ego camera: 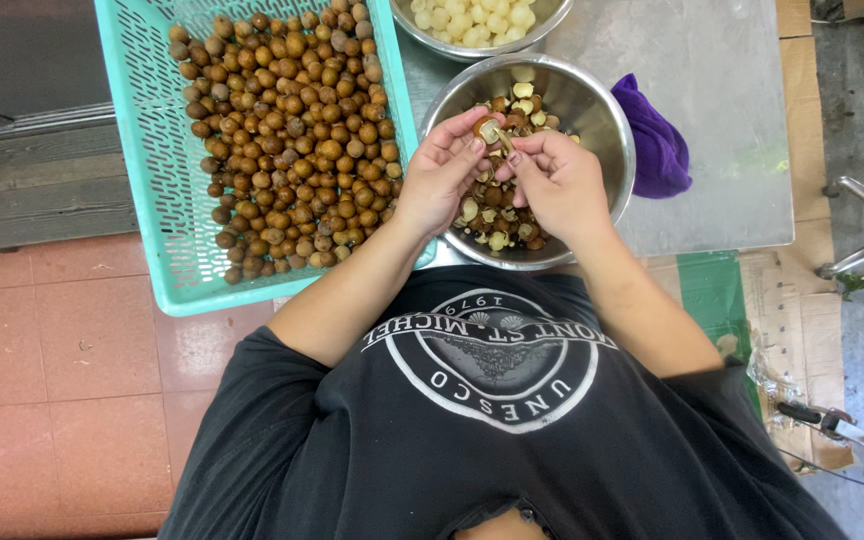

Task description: The person peels brown nuts by hand, separating the outer shell from the inner nut. The peeled nuts are placed into a metal bowl, while the shells are discarded into a separate container. The process is repeated continuously throughout the clip.

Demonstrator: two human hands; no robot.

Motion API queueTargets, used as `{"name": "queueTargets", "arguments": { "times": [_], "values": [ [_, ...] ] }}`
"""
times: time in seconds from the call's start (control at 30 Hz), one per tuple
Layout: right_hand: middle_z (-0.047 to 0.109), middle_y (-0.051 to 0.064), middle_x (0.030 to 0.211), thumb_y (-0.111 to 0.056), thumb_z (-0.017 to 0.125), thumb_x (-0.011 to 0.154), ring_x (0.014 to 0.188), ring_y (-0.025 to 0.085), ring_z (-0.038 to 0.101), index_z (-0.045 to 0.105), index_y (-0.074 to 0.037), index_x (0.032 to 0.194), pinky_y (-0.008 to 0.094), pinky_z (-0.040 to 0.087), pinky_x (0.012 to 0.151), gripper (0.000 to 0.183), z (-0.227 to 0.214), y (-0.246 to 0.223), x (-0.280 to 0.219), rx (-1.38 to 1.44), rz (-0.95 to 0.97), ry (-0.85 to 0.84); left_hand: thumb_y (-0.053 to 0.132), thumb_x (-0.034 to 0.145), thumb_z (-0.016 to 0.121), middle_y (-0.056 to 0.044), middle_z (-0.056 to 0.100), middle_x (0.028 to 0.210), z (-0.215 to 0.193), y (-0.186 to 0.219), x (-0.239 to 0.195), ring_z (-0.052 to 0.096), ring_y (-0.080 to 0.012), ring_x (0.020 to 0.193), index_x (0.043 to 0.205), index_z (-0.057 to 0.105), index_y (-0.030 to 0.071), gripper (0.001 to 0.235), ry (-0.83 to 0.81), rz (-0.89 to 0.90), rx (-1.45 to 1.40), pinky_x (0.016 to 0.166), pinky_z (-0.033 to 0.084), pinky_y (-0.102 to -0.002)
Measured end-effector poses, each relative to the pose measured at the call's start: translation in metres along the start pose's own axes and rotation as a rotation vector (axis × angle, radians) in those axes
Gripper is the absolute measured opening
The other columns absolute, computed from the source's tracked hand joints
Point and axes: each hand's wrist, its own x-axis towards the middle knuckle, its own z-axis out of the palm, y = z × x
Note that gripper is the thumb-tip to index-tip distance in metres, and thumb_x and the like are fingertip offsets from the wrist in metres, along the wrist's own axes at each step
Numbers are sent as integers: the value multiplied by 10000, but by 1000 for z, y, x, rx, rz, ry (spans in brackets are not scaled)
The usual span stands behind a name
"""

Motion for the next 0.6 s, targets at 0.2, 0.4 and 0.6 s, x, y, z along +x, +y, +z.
{"name": "queueTargets", "arguments": {
  "times": [0.2, 0.4, 0.6],
  "values": [
    [761, 116, 939, -14, 651, 1013, 839, 210, 767, 675, 1, 1120, 324, 594, 740, 110, 1, -24, -10, -515, -408, 75, 2, 1073, 596, -114, 654, 1384, -1, -5, -1, 643, -146, 1236, 1423, 554, 10, 353, -26, 147, 234, 1045, 533, -284],
    [729, 160, 928, -70, 700, 976, 830, 350, 719, 677, -35, 1066, 432, 570, 721, 100, 3, -37, -18, -801, -546, 110, 91, 1103, 582, -53, 696, 1261, 8, -5, -3, 664, -112, 1097, 1383, 618, 27, 290, 18, 127, 434, 953, 562, -261],
    [703, 143, 838, -140, 674, 1000, 751, 351, 699, 636, -46, 1015, 464, 547, 668, 103, 3, -41, -26, -1033, -531, 36, 263, 1150, 440, -92, 671, 1016, 16, 1, -9, 649, -167, 913, 1163, 637, 25, 309, 0, 346, 1044, 862, 541, -313]
  ]
}}
